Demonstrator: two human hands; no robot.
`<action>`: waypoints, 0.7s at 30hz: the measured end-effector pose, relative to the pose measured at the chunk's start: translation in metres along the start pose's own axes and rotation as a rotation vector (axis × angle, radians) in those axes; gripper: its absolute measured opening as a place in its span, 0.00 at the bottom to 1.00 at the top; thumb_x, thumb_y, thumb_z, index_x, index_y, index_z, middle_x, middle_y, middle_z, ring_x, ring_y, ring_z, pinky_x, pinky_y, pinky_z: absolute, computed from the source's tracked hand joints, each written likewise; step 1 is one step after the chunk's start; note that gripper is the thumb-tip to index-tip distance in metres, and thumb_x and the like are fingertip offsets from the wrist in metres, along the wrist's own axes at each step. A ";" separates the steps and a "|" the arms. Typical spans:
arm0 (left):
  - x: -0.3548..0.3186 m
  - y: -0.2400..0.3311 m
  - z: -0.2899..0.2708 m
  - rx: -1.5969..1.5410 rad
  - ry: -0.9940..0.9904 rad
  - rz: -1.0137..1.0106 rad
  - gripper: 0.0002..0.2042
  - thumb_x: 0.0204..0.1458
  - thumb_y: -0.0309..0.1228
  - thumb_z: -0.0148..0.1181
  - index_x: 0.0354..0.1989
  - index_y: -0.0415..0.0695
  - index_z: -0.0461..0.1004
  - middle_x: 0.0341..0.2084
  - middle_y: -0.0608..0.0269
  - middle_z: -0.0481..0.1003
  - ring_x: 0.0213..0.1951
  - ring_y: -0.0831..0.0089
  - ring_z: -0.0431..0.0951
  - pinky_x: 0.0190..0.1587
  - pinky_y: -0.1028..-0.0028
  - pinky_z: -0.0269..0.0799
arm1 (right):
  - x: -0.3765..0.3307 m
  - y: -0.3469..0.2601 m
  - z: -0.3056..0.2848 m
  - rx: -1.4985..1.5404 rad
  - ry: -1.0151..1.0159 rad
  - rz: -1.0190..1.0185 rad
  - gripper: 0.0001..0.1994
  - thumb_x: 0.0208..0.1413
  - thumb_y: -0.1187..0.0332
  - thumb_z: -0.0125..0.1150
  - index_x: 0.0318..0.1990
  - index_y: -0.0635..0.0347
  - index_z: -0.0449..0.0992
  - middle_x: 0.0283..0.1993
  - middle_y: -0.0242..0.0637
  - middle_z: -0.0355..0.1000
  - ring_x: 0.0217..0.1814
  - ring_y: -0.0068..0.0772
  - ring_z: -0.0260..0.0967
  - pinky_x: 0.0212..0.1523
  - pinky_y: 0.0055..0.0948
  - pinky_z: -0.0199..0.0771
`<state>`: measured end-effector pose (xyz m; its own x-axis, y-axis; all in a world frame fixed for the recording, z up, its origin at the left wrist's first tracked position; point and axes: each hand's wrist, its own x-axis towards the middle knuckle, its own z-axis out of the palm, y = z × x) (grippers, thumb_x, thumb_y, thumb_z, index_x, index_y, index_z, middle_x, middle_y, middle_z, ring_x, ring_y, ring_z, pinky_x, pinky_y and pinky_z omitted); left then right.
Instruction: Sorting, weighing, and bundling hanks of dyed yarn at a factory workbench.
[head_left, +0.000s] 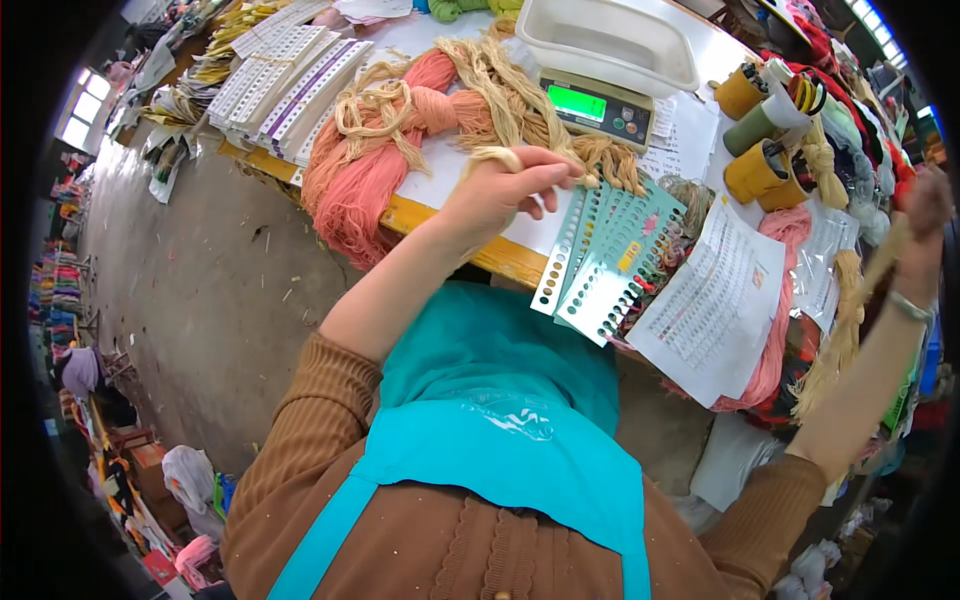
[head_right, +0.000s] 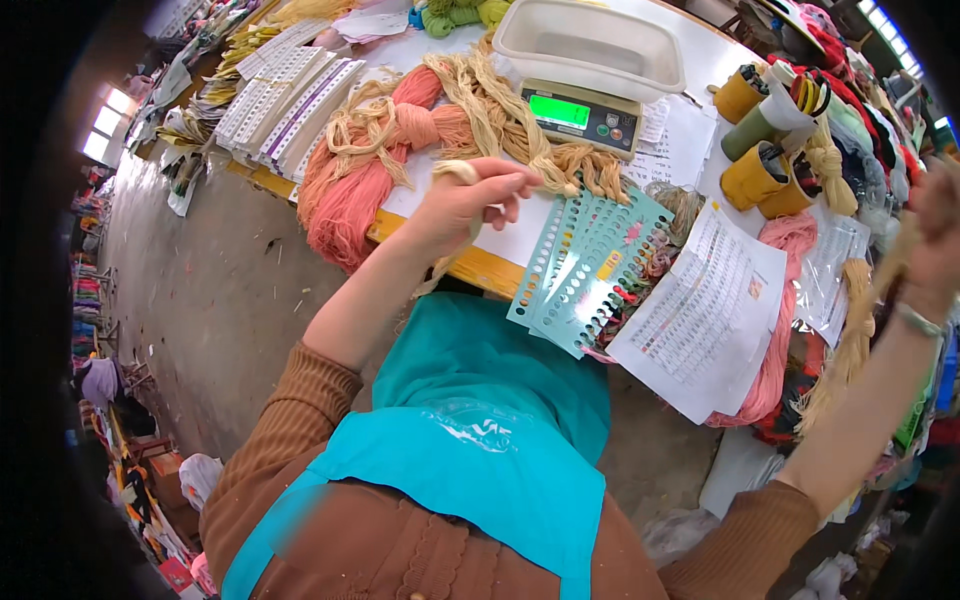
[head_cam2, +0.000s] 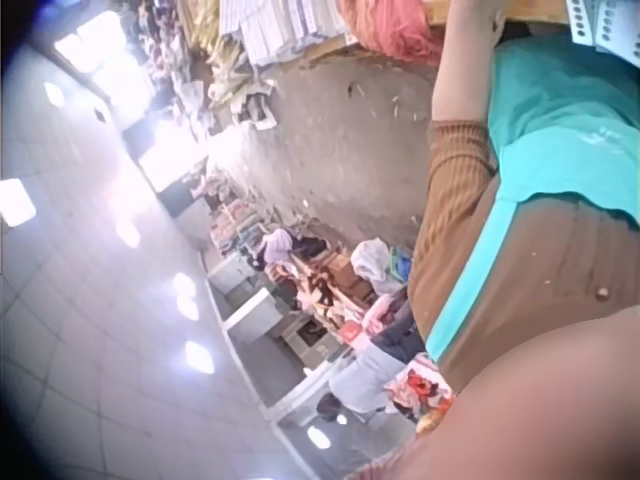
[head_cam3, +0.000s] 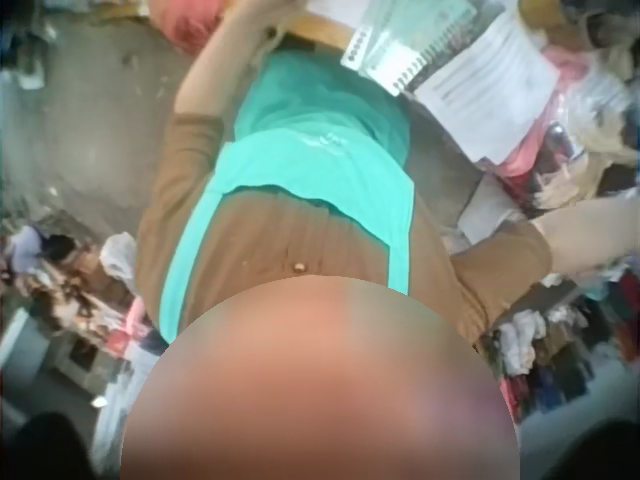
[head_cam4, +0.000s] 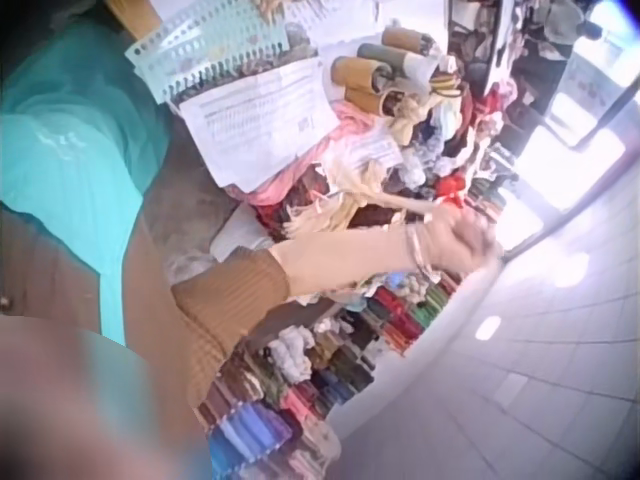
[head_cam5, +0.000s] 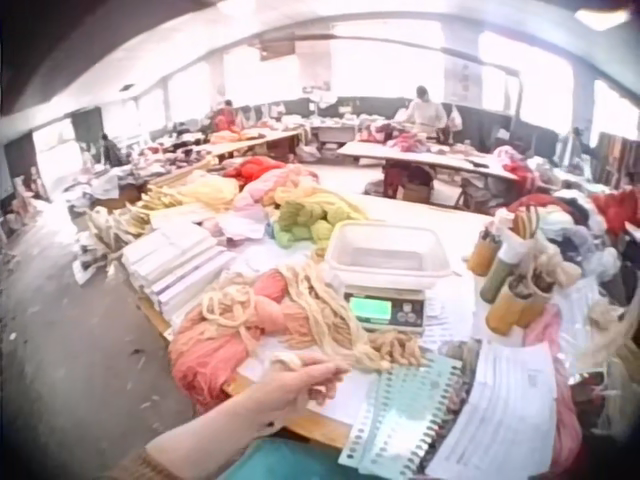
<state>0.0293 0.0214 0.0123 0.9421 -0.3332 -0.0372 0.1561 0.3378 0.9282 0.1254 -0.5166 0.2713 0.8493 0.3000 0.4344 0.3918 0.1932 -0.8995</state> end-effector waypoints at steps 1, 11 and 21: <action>0.008 -0.001 0.011 0.147 0.004 0.021 0.13 0.59 0.34 0.58 0.46 0.38 0.76 0.34 0.67 0.76 0.30 0.83 0.74 0.29 0.82 0.69 | -0.007 0.043 -0.006 0.004 -0.057 0.244 0.12 0.62 0.67 0.52 0.46 0.64 0.76 0.40 0.34 0.72 0.41 0.21 0.69 0.43 0.20 0.68; 0.043 -0.050 0.044 0.631 0.031 0.424 0.18 0.57 0.33 0.60 0.56 0.45 0.73 0.42 0.62 0.71 0.38 0.79 0.73 0.37 0.79 0.72 | -0.071 0.263 0.254 -0.354 -0.344 0.478 0.08 0.62 0.67 0.55 0.40 0.62 0.75 0.32 0.27 0.74 0.29 0.12 0.63 0.29 0.17 0.64; 0.058 -0.061 0.040 0.450 0.057 0.064 0.10 0.58 0.34 0.59 0.33 0.39 0.75 0.23 0.69 0.71 0.27 0.80 0.73 0.26 0.78 0.67 | -0.086 0.288 0.265 -0.185 -0.208 0.597 0.09 0.57 0.71 0.61 0.43 0.65 0.73 0.32 0.30 0.74 0.26 0.15 0.66 0.26 0.16 0.65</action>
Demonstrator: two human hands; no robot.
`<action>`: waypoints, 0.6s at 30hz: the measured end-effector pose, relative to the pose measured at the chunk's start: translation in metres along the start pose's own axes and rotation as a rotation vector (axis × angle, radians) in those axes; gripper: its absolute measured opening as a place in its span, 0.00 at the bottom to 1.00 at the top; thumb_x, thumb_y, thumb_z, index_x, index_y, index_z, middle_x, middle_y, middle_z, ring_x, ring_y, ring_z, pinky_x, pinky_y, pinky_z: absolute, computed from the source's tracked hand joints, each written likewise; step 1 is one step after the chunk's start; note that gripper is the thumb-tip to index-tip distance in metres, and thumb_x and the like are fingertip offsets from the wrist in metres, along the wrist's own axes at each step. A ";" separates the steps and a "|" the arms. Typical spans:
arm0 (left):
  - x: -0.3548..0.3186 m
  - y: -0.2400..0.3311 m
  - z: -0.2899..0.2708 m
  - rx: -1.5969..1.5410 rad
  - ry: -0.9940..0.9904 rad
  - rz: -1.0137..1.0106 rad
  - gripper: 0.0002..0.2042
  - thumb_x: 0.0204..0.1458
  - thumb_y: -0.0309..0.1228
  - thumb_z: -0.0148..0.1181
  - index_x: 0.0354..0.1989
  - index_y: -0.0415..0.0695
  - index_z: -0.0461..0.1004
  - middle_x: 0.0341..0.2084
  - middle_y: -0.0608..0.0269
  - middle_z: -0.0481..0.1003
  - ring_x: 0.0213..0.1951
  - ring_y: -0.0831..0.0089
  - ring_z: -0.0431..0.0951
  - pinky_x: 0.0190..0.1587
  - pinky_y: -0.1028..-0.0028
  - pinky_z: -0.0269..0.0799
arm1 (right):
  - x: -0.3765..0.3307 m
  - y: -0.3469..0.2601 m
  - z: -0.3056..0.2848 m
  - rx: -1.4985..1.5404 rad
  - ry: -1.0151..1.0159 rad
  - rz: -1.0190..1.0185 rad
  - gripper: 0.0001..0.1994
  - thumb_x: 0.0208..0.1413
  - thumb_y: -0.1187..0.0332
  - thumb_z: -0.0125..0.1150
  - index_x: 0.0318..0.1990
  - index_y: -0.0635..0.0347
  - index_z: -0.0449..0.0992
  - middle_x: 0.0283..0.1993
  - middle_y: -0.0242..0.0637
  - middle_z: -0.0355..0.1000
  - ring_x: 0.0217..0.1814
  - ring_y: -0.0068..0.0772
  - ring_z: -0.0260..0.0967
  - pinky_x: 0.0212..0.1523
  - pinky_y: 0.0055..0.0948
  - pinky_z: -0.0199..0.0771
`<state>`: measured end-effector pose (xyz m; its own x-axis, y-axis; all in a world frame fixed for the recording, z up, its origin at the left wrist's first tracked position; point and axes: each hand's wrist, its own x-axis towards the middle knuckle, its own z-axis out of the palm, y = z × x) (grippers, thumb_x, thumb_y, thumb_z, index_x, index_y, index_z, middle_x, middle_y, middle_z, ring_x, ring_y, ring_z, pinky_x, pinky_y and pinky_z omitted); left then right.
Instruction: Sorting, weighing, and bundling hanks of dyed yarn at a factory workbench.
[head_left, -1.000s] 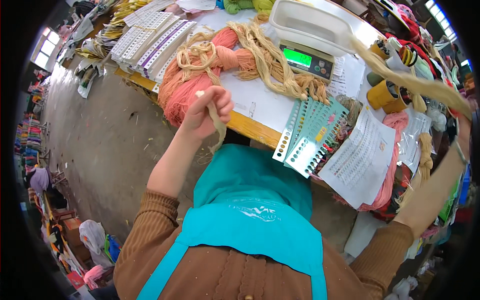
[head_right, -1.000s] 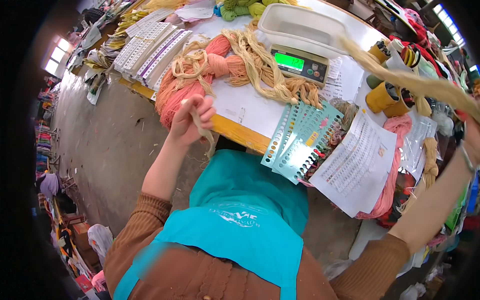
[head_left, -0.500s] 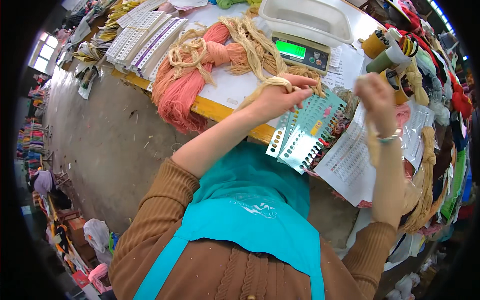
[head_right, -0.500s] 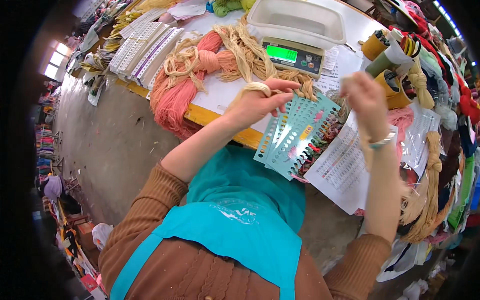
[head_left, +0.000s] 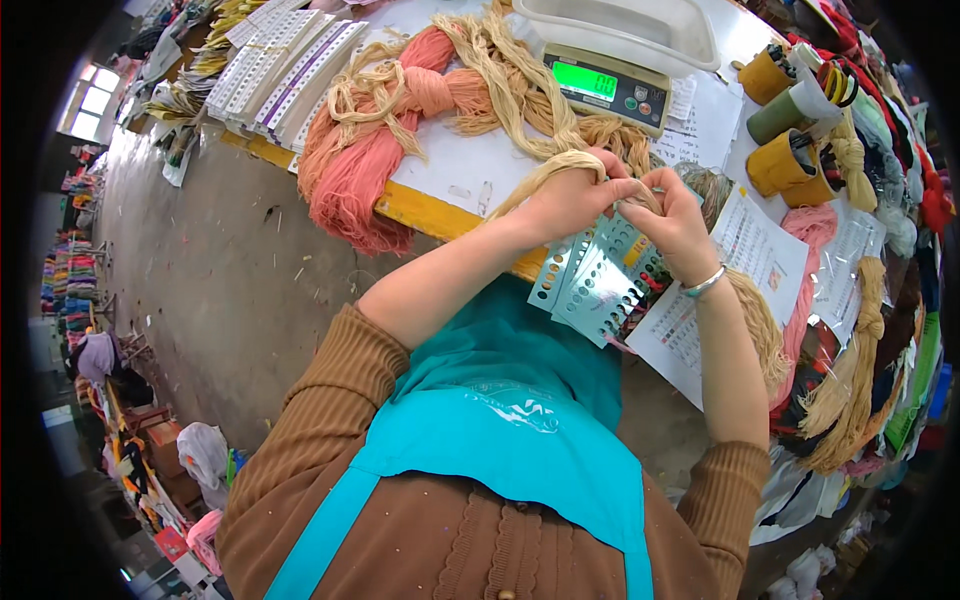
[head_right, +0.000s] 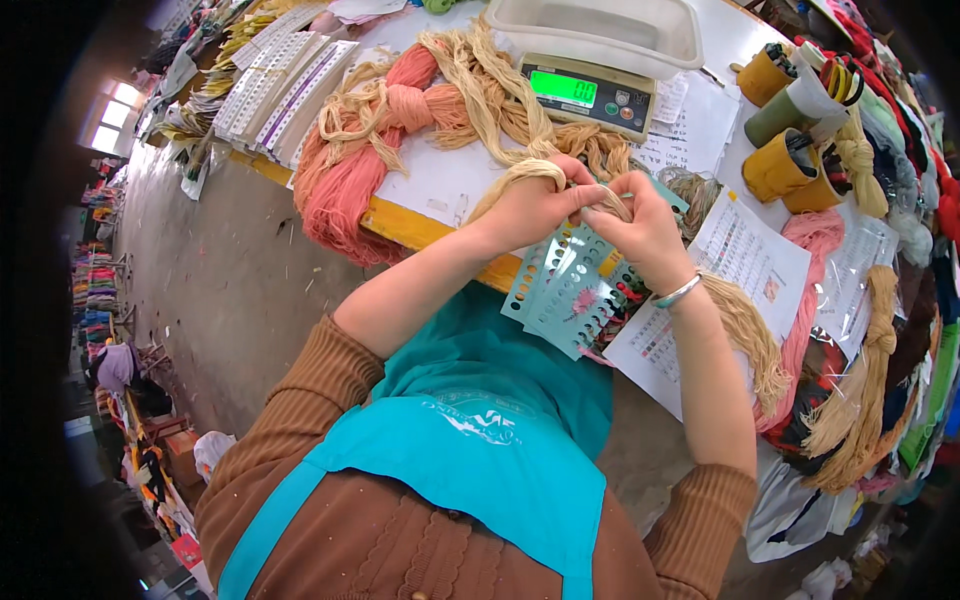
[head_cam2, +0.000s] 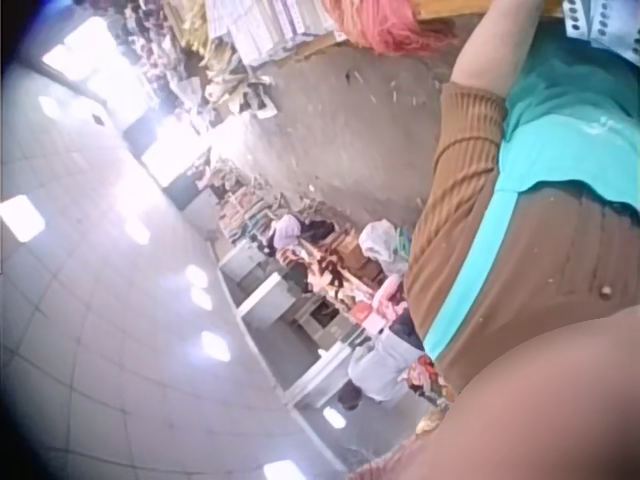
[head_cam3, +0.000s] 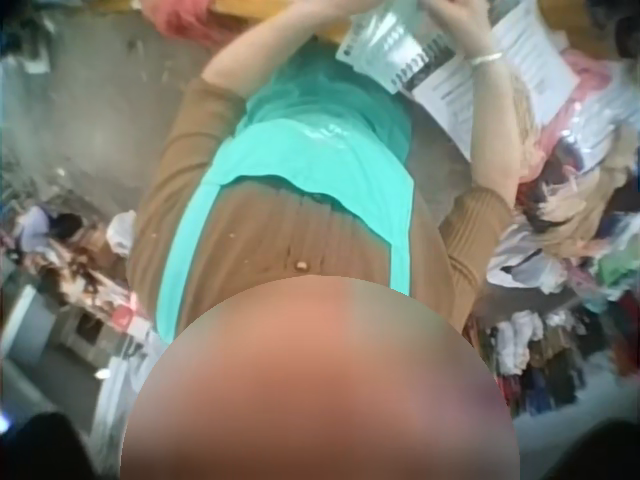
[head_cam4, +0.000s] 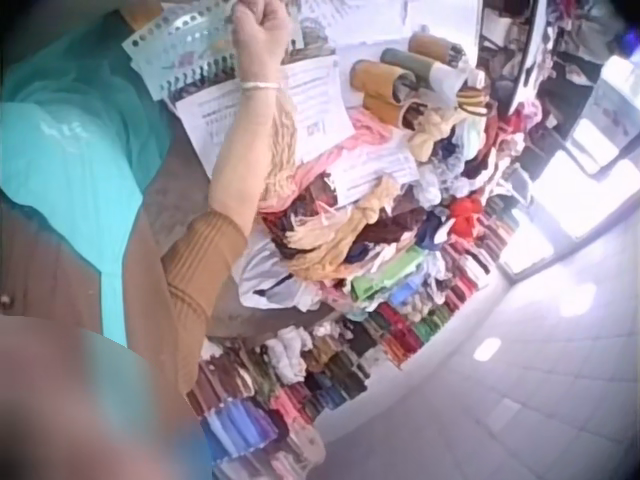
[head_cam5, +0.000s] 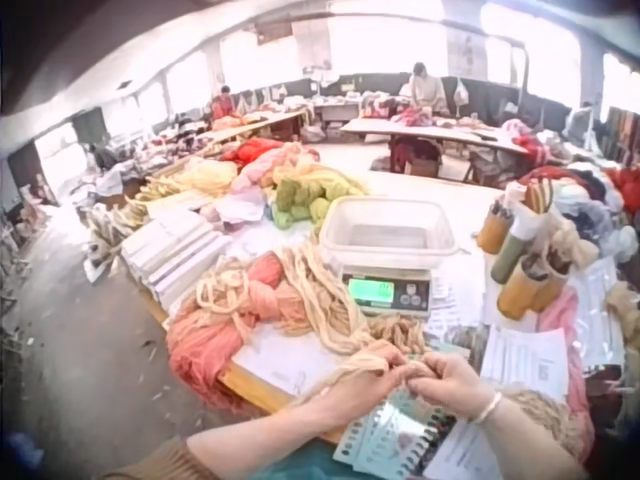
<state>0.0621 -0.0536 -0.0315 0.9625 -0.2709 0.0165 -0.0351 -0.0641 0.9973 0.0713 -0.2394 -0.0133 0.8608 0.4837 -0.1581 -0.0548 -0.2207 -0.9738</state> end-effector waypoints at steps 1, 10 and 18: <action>0.000 -0.001 -0.001 0.001 0.001 -0.003 0.10 0.58 0.34 0.59 0.33 0.39 0.75 0.23 0.69 0.71 0.27 0.80 0.73 0.26 0.78 0.67 | 0.001 0.003 0.004 -0.066 0.091 -0.104 0.11 0.56 0.72 0.62 0.44 0.65 0.73 0.31 0.30 0.74 0.26 0.16 0.67 0.26 0.17 0.66; 0.001 -0.023 -0.001 -0.288 0.032 -0.234 0.10 0.61 0.35 0.56 0.39 0.40 0.73 0.26 0.67 0.73 0.20 0.84 0.69 0.23 0.82 0.64 | 0.014 0.037 0.014 -0.540 0.448 -0.519 0.08 0.56 0.70 0.65 0.39 0.64 0.79 0.25 0.26 0.73 0.23 0.14 0.64 0.23 0.18 0.64; 0.009 -0.017 0.006 0.188 0.032 -0.309 0.15 0.59 0.34 0.54 0.46 0.35 0.73 0.30 0.64 0.76 0.24 0.81 0.72 0.27 0.77 0.69 | 0.021 0.048 -0.010 0.352 0.509 -0.085 0.07 0.58 0.69 0.63 0.39 0.62 0.78 0.22 0.22 0.66 0.16 0.10 0.51 0.16 0.14 0.47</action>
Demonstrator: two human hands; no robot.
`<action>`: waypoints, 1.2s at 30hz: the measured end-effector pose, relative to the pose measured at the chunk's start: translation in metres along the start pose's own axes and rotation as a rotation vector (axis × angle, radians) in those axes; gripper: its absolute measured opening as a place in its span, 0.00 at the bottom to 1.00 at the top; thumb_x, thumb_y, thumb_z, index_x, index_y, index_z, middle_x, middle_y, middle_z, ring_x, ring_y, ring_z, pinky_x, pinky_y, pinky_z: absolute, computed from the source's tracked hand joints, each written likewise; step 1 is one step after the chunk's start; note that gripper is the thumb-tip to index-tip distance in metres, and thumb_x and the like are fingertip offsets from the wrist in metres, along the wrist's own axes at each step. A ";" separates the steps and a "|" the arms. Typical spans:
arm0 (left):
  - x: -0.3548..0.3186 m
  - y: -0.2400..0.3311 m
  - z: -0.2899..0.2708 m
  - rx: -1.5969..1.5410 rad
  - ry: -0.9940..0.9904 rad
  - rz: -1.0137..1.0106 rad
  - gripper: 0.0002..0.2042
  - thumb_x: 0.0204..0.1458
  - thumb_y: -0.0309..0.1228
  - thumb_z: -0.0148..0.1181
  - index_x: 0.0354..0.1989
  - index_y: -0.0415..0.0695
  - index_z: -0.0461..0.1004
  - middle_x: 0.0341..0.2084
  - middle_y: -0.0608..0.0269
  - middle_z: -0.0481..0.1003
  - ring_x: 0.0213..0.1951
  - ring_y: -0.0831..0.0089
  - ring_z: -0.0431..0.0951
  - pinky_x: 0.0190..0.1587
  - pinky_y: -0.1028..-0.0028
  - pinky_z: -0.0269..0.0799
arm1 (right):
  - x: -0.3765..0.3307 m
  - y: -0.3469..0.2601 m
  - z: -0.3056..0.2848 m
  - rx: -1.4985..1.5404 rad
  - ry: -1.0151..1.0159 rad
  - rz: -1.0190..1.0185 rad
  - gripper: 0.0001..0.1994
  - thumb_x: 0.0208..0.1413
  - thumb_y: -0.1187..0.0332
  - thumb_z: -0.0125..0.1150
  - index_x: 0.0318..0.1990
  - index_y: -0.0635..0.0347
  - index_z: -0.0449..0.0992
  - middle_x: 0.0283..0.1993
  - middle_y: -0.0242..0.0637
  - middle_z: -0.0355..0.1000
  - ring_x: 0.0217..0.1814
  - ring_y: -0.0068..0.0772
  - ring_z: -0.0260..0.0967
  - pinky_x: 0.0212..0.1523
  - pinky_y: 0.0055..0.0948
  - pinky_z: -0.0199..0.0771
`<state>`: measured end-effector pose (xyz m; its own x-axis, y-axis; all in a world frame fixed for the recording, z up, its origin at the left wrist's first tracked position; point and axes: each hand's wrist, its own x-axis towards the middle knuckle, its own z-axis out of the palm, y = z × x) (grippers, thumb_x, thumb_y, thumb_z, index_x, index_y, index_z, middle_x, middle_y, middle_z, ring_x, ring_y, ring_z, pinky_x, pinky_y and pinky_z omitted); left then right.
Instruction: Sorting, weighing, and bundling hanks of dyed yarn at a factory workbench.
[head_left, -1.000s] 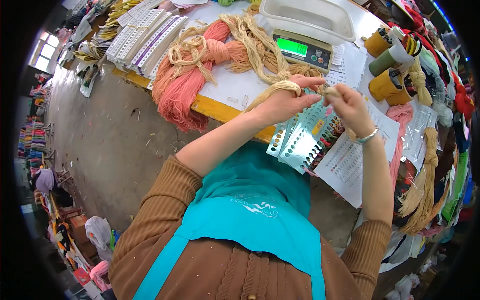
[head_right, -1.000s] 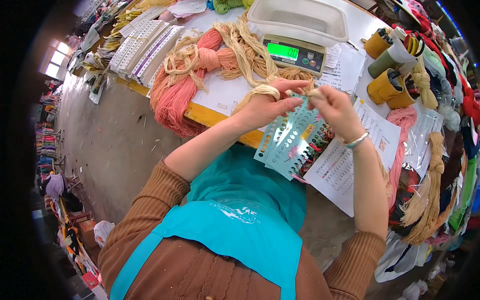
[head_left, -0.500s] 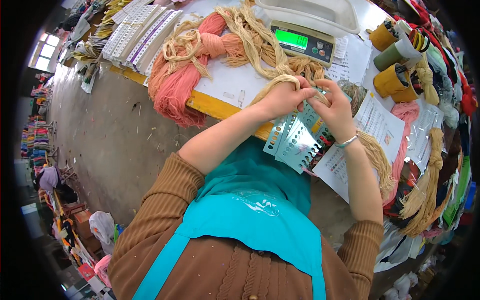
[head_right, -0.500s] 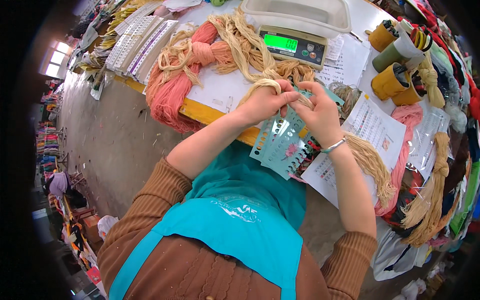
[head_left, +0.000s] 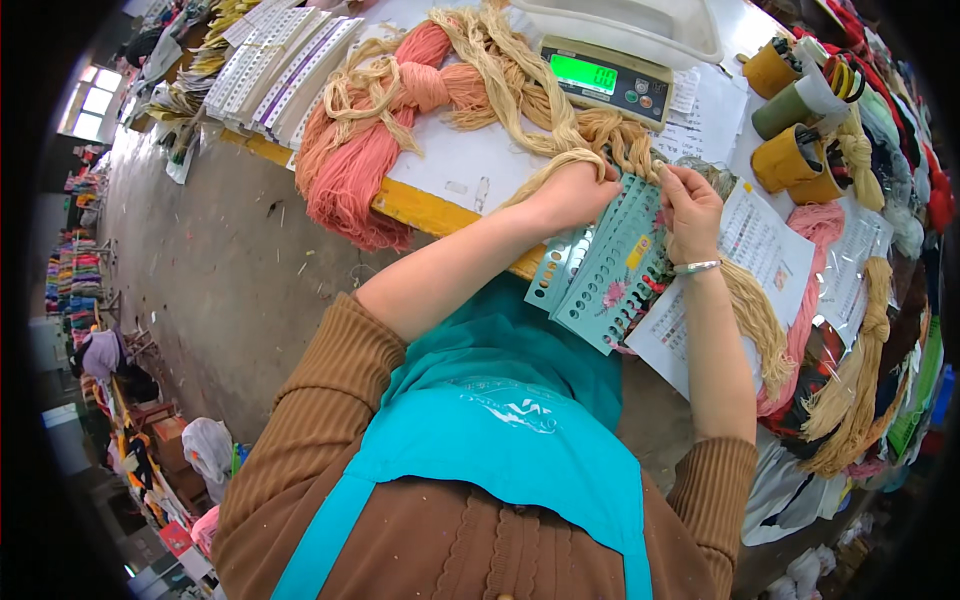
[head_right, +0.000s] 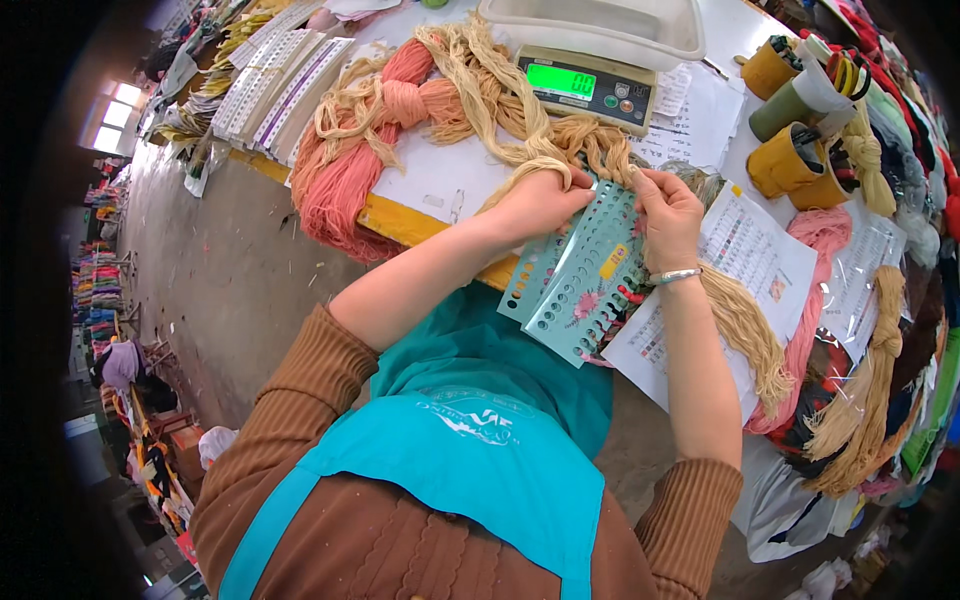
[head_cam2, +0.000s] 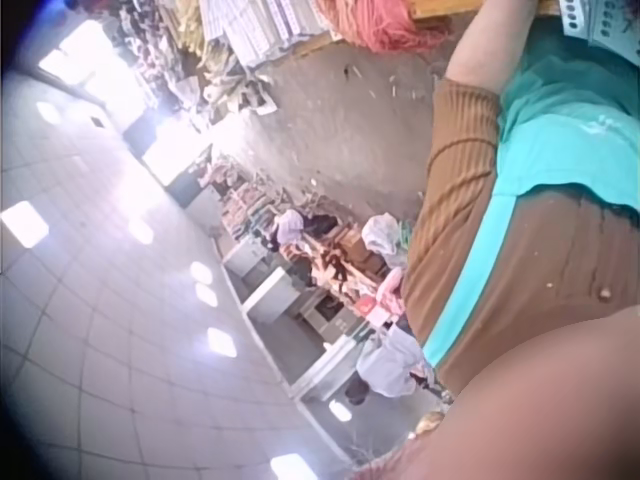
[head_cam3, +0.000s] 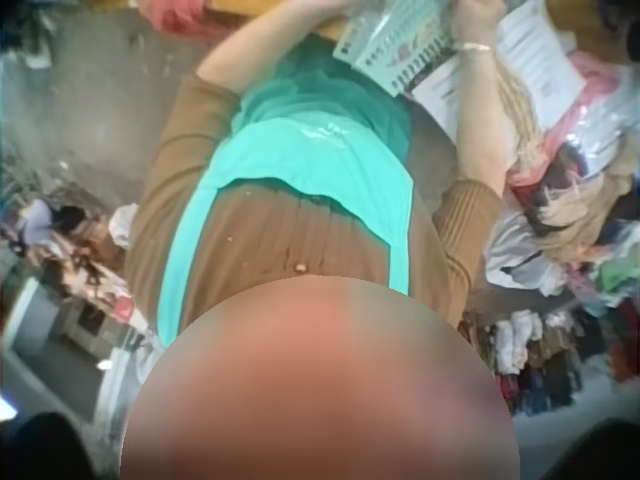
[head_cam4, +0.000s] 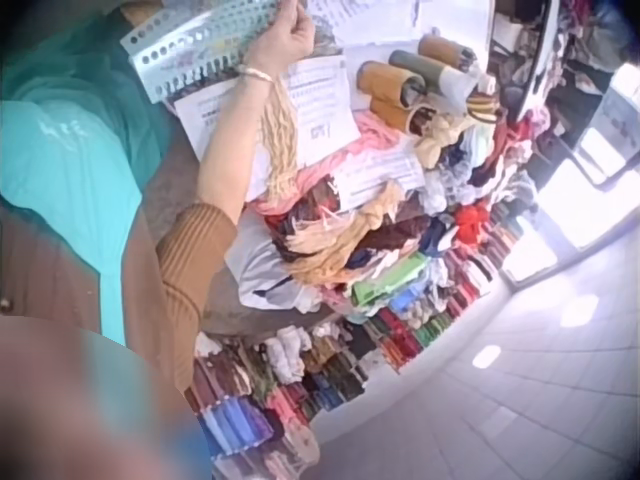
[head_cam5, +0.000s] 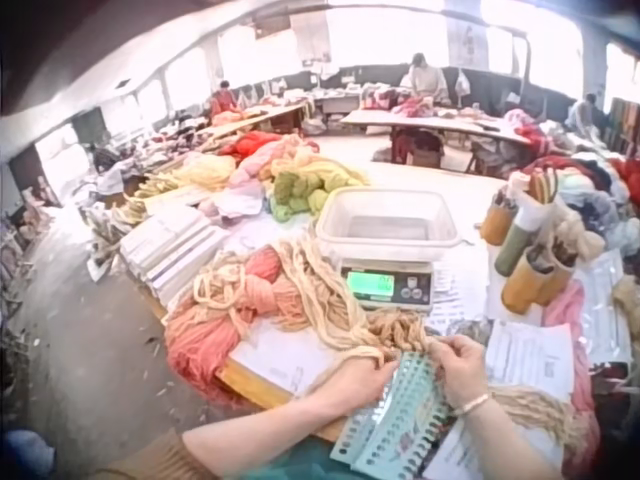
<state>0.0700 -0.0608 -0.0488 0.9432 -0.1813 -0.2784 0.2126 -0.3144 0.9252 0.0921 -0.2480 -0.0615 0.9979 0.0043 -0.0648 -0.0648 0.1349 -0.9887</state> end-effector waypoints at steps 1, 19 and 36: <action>0.006 -0.001 0.002 0.001 0.001 0.001 0.15 0.59 0.34 0.54 0.46 0.35 0.73 0.30 0.64 0.76 0.24 0.81 0.72 0.27 0.77 0.69 | -0.001 -0.002 0.000 0.026 -0.013 0.041 0.07 0.58 0.69 0.63 0.40 0.62 0.78 0.22 0.22 0.66 0.16 0.10 0.51 0.15 0.14 0.47; -0.010 -0.003 0.026 -0.303 0.063 -0.013 0.09 0.48 0.25 0.63 0.35 0.39 0.69 0.29 0.67 0.71 0.30 0.79 0.72 0.29 0.77 0.69 | -0.025 -0.018 0.003 -0.232 -0.179 -0.027 0.08 0.57 0.68 0.64 0.39 0.64 0.79 0.25 0.20 0.69 0.24 0.10 0.59 0.24 0.13 0.58; -0.020 -0.001 0.020 -0.528 0.025 0.016 0.11 0.50 0.22 0.54 0.43 0.41 0.73 0.30 0.70 0.74 0.27 0.85 0.69 0.26 0.82 0.63 | -0.033 -0.010 0.012 -0.579 -0.241 -0.289 0.06 0.55 0.70 0.64 0.36 0.64 0.79 0.19 0.25 0.67 0.22 0.13 0.59 0.25 0.18 0.62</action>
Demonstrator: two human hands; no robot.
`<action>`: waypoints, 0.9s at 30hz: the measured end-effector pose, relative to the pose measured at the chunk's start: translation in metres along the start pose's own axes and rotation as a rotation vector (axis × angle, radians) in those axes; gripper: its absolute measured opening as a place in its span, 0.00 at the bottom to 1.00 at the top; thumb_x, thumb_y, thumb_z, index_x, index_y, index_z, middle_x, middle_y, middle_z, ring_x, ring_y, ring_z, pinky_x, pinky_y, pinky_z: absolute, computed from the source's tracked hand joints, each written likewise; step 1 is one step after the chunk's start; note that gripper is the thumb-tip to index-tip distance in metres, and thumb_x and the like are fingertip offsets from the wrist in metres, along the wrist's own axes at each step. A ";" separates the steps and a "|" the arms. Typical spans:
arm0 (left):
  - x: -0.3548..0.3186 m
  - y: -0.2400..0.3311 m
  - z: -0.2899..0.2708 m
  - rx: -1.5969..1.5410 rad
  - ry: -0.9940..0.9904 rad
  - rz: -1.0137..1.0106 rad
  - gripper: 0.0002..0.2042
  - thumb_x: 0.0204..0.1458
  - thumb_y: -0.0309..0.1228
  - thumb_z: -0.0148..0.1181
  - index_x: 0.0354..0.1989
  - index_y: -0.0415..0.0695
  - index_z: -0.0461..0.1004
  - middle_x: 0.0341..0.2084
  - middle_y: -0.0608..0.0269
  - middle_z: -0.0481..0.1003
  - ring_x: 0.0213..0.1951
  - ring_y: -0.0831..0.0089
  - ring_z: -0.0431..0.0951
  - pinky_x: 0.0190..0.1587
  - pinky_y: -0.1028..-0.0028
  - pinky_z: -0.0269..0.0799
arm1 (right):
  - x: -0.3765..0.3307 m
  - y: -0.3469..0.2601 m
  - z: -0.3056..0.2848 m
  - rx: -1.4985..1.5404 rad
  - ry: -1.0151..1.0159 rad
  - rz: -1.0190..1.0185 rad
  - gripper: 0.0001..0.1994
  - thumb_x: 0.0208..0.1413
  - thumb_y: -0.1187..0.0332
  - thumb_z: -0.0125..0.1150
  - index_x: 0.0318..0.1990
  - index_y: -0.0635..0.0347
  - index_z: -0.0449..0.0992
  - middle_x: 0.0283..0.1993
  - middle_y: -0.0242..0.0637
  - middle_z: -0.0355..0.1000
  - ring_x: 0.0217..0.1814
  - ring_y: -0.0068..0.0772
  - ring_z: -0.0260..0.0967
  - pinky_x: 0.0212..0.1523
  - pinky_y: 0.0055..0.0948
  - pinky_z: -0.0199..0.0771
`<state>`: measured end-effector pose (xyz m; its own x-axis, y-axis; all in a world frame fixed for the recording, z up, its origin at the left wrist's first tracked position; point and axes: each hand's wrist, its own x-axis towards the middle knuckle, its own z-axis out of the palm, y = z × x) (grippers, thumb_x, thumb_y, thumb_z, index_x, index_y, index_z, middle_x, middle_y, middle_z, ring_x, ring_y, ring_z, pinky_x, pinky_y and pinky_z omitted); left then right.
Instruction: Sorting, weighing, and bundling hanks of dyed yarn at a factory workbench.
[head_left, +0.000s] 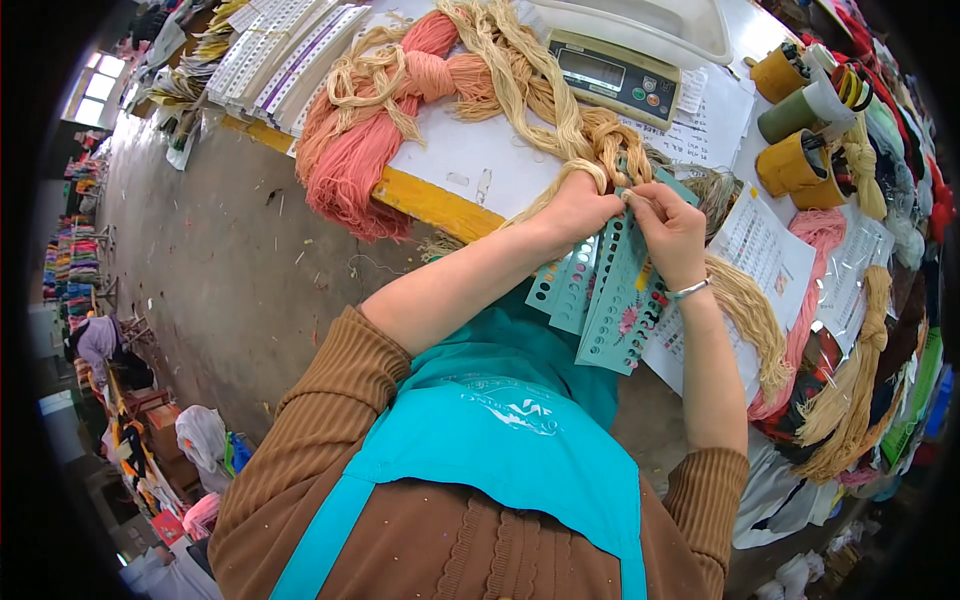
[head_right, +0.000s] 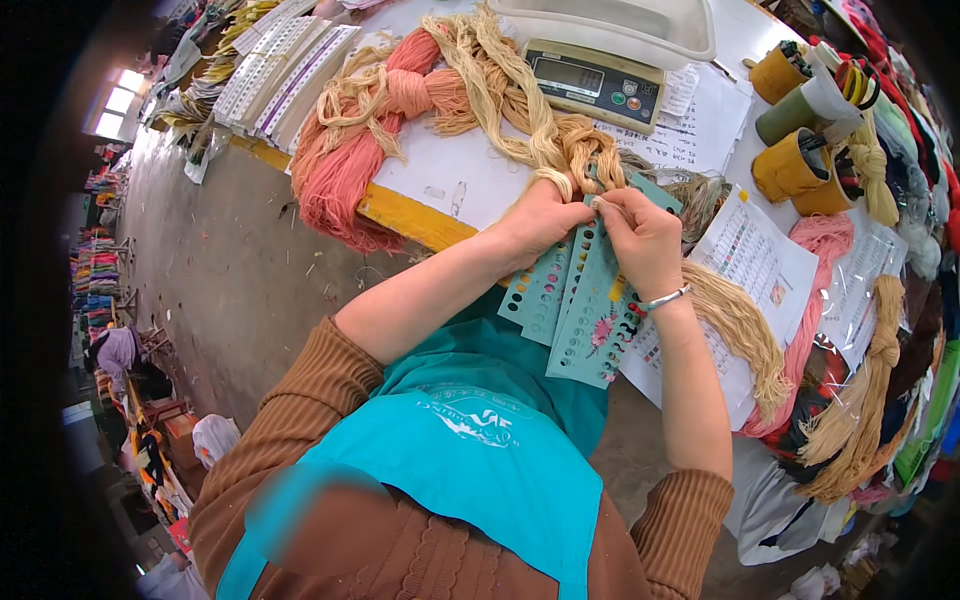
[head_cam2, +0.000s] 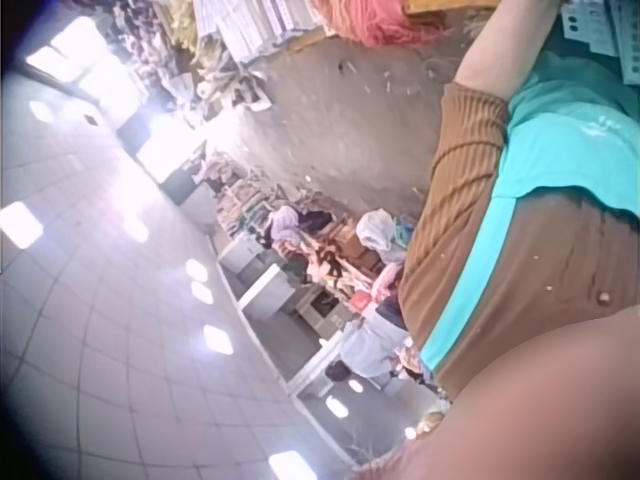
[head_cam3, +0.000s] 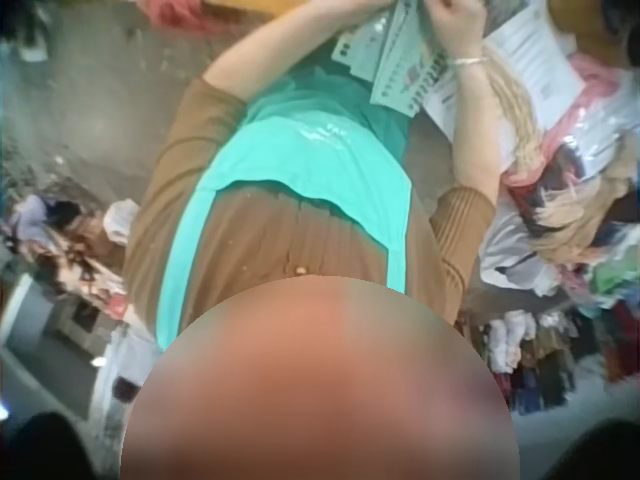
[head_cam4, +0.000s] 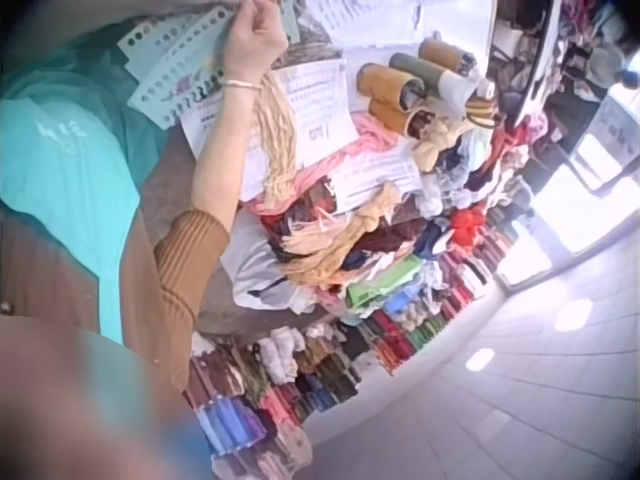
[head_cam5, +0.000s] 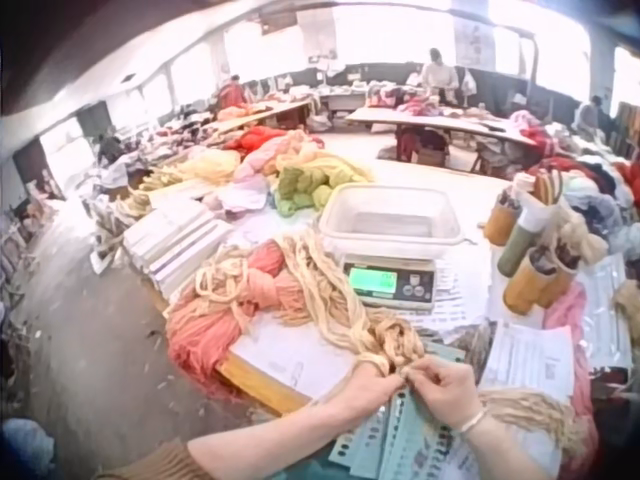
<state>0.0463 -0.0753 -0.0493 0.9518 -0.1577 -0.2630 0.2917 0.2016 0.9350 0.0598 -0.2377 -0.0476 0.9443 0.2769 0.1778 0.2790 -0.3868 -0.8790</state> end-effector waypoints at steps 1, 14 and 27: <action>0.000 -0.001 -0.002 -0.005 -0.004 0.007 0.11 0.50 0.22 0.54 0.43 0.41 0.73 0.30 0.70 0.74 0.27 0.85 0.69 0.26 0.82 0.63 | 0.000 -0.001 0.000 0.000 -0.001 0.000 0.06 0.55 0.70 0.64 0.36 0.64 0.79 0.19 0.25 0.67 0.22 0.13 0.59 0.25 0.18 0.62; 0.005 -0.013 -0.005 0.095 -0.005 0.239 0.05 0.49 0.24 0.54 0.32 0.36 0.74 0.21 0.68 0.72 0.25 0.82 0.68 0.28 0.76 0.65 | -0.001 -0.010 -0.002 -0.191 0.003 -0.136 0.05 0.55 0.73 0.62 0.35 0.65 0.76 0.18 0.31 0.65 0.21 0.16 0.60 0.24 0.21 0.62; -0.004 0.006 -0.013 -0.057 -0.144 -0.016 0.06 0.56 0.24 0.55 0.39 0.38 0.77 0.26 0.68 0.75 0.26 0.83 0.72 0.26 0.83 0.69 | 0.003 -0.013 -0.005 -0.286 0.010 -0.138 0.04 0.53 0.73 0.61 0.34 0.63 0.74 0.25 0.39 0.72 0.25 0.27 0.70 0.30 0.27 0.71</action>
<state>0.0458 -0.0613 -0.0455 0.9249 -0.2974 -0.2367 0.3152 0.2523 0.9149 0.0603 -0.2363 -0.0332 0.8954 0.3361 0.2921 0.4410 -0.5785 -0.6862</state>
